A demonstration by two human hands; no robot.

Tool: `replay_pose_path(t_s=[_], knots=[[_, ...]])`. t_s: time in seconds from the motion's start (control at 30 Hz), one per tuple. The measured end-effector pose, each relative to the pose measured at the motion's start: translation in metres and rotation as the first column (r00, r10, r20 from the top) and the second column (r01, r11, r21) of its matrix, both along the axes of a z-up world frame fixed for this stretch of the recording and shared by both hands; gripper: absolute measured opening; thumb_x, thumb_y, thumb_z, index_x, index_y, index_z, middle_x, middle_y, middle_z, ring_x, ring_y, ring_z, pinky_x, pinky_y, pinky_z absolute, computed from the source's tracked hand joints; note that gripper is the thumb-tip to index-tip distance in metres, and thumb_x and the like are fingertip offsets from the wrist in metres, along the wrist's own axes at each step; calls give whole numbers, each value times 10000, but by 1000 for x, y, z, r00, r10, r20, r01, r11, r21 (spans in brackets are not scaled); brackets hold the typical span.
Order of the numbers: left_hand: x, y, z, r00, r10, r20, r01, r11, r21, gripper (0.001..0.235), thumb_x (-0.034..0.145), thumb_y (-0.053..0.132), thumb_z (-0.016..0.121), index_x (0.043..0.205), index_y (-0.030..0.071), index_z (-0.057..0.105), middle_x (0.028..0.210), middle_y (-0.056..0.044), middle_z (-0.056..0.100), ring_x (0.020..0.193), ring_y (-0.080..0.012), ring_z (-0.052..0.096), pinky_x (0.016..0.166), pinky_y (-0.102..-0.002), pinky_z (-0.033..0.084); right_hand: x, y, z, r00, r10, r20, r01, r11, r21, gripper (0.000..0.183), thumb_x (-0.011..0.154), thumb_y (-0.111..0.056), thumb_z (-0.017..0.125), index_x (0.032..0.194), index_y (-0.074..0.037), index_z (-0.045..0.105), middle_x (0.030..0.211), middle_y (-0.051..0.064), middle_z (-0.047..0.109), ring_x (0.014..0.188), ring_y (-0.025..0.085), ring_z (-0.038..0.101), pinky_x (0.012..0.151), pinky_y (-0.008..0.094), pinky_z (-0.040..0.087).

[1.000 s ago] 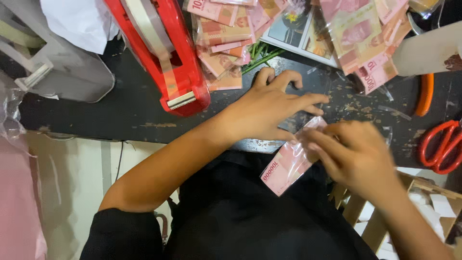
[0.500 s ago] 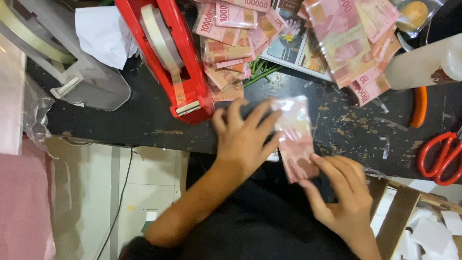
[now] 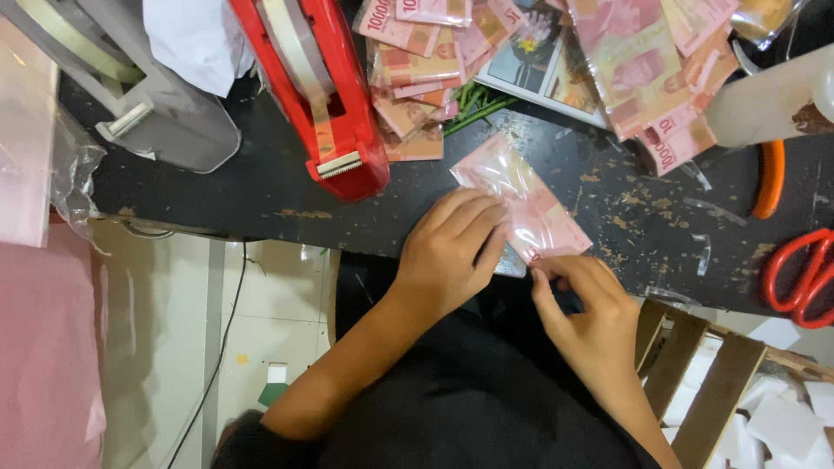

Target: The person places individual banknotes into small plastic sleeves and seals them using adhesive tape by hand.

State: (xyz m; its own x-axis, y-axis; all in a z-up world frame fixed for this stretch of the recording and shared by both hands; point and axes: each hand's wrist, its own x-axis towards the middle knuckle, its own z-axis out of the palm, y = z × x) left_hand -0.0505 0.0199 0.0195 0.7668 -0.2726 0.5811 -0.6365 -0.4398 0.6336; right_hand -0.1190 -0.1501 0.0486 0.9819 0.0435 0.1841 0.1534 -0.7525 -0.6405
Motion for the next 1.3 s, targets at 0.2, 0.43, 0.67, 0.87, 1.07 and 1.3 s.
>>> replay_pose_path(t_s=[0.2, 0.43, 0.67, 0.87, 1.07, 1.3], knots=[[-2, -3, -3, 998, 36, -46, -34, 998, 57, 212, 915, 171, 723, 1002, -13, 665, 1032, -118, 679, 1016, -284, 627, 965, -377, 511, -1, -8, -3, 993, 117, -23, -119, 988, -95, 78, 941, -30, 642, 1018, -21, 630, 944, 66, 657, 753, 211, 581, 789, 340, 472], [-5, -11, -13, 997, 73, 5, -73, 994, 79, 269, 937, 168, 717, 997, -74, 617, 1018, -168, 628, 994, -324, 601, 946, -396, 510, 2, -8, 5, 990, 141, -23, -143, 983, -119, 224, 949, 8, 634, 1157, -67, 667, 969, 83, 634, 872, 223, 634, 827, 334, 496], [-11, -24, -25, 965, 199, 171, -217, 972, 93, 173, 888, 151, 742, 894, 3, 653, 1001, -174, 648, 1024, -374, 660, 984, -493, 522, 10, -15, 2, 994, 100, -33, -104, 984, -145, 202, 848, -14, 678, 1005, -121, 748, 808, 95, 674, 697, 289, 678, 625, 386, 543], [-16, -28, -27, 945, 253, 208, -272, 959, 72, 179, 893, 169, 741, 880, 11, 656, 1022, -184, 674, 1037, -362, 682, 984, -467, 533, 9, -16, 7, 993, 119, 1, -117, 979, -167, 170, 842, -22, 711, 972, -117, 765, 862, 96, 672, 748, 287, 689, 643, 364, 551], [-21, -23, -15, 979, 151, 137, -168, 978, 124, 223, 921, 180, 767, 837, -2, 667, 1155, -244, 656, 1169, -386, 626, 1060, -533, 469, -19, -30, -7, 987, 153, -38, -156, 984, -89, 286, 912, -24, 686, 1195, -65, 707, 1011, 65, 646, 796, 134, 621, 783, 244, 486], [-26, -26, -16, 993, 97, 61, -106, 982, 159, 424, 1011, 362, 497, 822, 4, 624, 1201, -245, 646, 1184, -413, 623, 1092, -629, 385, 1, -2, 44, 985, 170, 6, -167, 974, -152, 28, 904, -65, 693, 912, -41, 707, 892, 73, 688, 768, 162, 664, 750, 265, 504]])
